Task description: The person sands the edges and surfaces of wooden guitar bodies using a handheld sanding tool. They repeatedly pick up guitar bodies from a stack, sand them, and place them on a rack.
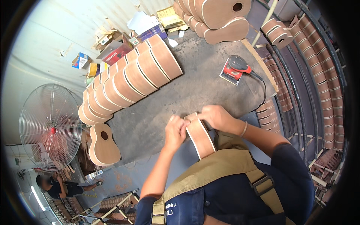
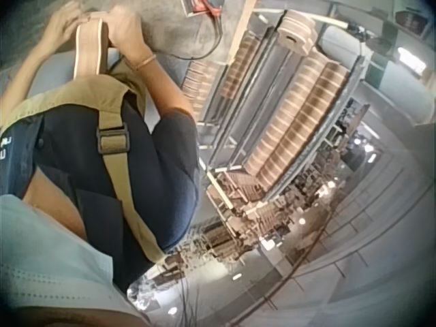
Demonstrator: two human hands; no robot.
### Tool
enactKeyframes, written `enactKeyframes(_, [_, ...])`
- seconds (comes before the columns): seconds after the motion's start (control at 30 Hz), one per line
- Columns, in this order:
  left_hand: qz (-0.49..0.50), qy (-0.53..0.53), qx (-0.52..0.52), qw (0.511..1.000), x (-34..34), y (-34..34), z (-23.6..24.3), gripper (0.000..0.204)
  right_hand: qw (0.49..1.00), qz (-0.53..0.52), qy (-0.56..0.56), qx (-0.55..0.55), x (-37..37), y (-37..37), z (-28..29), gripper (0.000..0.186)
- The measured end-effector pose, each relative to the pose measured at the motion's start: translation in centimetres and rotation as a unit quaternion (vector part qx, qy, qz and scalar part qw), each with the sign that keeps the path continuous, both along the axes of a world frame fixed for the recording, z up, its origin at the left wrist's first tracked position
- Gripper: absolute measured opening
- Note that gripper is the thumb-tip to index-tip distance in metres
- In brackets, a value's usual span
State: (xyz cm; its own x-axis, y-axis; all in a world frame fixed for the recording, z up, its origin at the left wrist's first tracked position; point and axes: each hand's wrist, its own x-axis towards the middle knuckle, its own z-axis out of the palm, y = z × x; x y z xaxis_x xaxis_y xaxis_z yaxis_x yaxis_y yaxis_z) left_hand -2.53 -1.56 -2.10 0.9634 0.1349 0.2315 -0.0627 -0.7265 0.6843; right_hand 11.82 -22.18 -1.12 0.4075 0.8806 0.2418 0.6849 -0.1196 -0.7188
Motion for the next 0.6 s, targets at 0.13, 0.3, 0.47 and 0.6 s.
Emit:
enactKeyframes(0.13, [-0.036, -0.075, 0.089, 0.992, -5.1, -3.7, -0.6, 0.025, 0.997, 0.017, -0.062, 0.045, -4.5, -4.2, -1.4, 0.032])
enactKeyframes(0.3, [0.022, -0.079, 0.115, 0.99, -2.8, -3.1, -0.4, 0.023, 0.989, -0.031, -0.105, 0.104, -2.3, -2.1, -1.8, 0.03])
enactKeyframes(0.47, [0.034, -0.047, 0.057, 0.997, 1.1, -0.7, 0.6, 0.01, 0.996, -0.012, -0.026, 0.08, 0.5, 0.2, -1.0, 0.032])
enactKeyframes(0.6, [-0.01, -0.087, 0.102, 0.991, -2.5, -2.8, -0.2, 0.012, 0.994, -0.002, -0.078, 0.079, -2.5, -2.8, -1.4, 0.035])
